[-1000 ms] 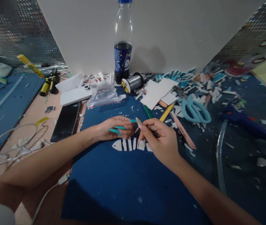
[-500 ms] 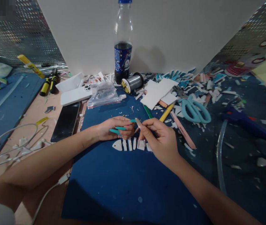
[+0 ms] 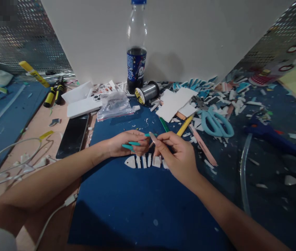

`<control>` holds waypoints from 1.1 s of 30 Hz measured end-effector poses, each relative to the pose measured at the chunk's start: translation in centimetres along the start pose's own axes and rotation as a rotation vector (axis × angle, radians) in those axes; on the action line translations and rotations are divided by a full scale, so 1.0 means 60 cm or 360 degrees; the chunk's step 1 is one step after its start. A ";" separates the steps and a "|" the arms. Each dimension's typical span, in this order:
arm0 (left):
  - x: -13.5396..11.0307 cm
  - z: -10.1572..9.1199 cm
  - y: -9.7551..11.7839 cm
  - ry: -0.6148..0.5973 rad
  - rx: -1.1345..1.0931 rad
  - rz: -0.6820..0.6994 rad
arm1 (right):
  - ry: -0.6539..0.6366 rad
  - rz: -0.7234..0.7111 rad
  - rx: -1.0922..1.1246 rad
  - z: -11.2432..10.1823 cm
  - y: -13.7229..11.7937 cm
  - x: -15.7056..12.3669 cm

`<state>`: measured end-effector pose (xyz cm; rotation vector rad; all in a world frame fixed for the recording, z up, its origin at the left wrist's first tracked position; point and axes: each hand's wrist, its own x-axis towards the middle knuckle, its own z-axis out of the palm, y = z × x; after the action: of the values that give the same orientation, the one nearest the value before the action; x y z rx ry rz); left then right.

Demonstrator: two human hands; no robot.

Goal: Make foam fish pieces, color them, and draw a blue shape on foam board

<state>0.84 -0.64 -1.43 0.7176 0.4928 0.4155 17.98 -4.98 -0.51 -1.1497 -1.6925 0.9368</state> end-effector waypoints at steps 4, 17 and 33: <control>-0.001 0.002 0.001 0.0024 0.0002 -0.0005 | -0.0002 -0.0029 -0.0024 -0.001 0.000 0.001; 0.000 0.004 0.003 0.0066 0.0022 -0.0029 | -0.0021 -0.0087 -0.0089 0.000 -0.001 -0.001; -0.001 0.001 0.002 0.0032 -0.0028 -0.0067 | -0.0038 0.0100 0.0056 -0.002 0.001 0.002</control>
<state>0.83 -0.62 -1.29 0.6854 0.5221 0.3874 18.07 -4.82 -0.50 -1.1786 -1.6610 1.0190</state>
